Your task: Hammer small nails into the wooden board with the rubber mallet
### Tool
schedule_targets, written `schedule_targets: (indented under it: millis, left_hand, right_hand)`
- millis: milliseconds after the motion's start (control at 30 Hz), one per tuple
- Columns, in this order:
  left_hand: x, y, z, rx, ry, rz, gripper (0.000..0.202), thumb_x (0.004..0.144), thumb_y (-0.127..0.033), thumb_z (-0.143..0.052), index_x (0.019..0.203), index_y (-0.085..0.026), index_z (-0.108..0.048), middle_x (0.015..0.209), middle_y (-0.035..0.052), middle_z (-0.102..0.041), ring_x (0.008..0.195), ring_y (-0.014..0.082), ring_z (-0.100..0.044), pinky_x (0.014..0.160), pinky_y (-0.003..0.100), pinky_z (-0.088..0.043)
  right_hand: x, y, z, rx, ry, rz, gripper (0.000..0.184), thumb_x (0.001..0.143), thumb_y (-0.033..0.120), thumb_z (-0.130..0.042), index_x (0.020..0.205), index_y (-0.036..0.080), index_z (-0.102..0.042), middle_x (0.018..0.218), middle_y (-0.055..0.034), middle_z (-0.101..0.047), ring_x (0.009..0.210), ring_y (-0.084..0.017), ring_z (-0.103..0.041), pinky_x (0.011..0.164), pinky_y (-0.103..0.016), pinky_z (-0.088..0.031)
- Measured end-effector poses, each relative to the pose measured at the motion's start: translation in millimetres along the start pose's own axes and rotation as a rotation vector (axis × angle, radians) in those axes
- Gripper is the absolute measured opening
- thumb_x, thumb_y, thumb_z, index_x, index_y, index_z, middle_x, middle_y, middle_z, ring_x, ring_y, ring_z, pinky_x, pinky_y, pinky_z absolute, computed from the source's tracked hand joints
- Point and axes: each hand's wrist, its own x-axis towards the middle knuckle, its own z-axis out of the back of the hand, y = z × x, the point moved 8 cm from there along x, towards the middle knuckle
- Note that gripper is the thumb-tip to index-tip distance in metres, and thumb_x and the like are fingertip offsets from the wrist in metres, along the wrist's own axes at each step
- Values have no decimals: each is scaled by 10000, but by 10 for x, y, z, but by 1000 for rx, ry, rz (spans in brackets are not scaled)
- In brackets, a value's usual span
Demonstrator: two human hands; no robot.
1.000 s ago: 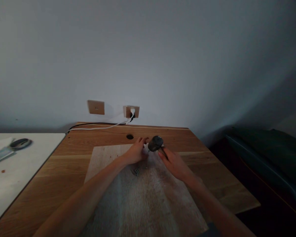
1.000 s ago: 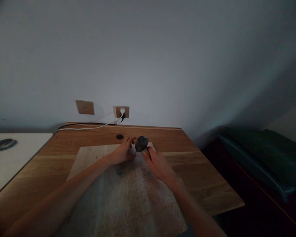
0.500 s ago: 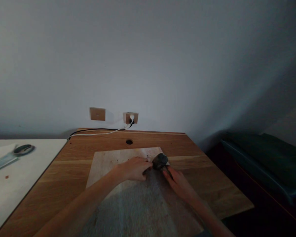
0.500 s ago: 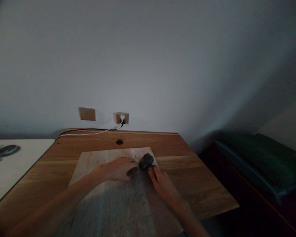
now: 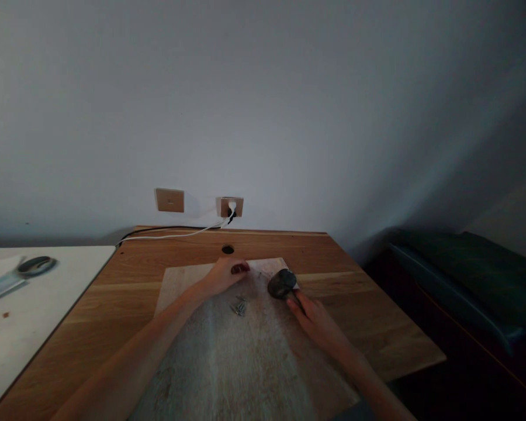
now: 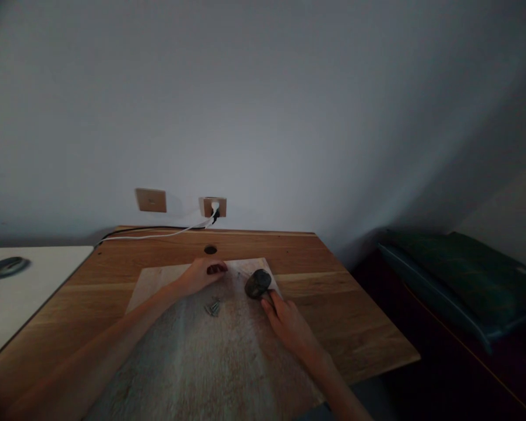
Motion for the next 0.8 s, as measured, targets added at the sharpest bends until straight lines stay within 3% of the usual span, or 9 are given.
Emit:
schedule_targets:
  millis: [133,367,567,633,800]
  left_hand:
    - [-31,-75,-91,100,25,-56,192,890,-116,-640,1014,-194,-766,965,31,-785,849,182,-712,813,265,-529]
    - [-86,-264,-169,407,8,-183,251,927,-105,-611,1102,-210,-756,1142,88,-755,1122,266,-682,1035,380,-507]
    - [-41,-167,-165,285,22,-117,193,916,-134,-642,1050,-204,-763,1097,76,-752,1063,246,-702,960,329,-536]
    - [-29,-148,-173,239,26,-120,181,903,-121,-644,1012,-202,-764,1078,69,-758,1059,243,-705,965,322,-530]
    - [-9,-61,-180,113,0,-74,421,857,-58,-631,1248,-205,-687,1028,44,-779,957,215,-727,934,317,-538]
  right_hand:
    - [7,-17,-18,5,-2,-1,440,1078,440,-364,1287,182,-653,1128,-166,-782,1069,-337,-737,885,-387,-516]
    - [3,-32,-29,13,-9,-7,478,1069,472,-350,1296,179,-650,1174,-175,-769,1107,-351,-718,915,-409,-503]
    - [1,-42,-27,26,-13,-7,498,1059,486,-356,1327,163,-625,1182,-195,-759,1128,-371,-706,921,-427,-493]
    - [8,-21,-5,42,-6,8,458,1056,476,-369,1260,170,-643,1130,-182,-770,1090,-356,-721,892,-408,-499]
    - [102,141,113,85,31,71,319,1032,434,-439,978,209,-657,923,-110,-769,916,-299,-741,766,-342,-491]
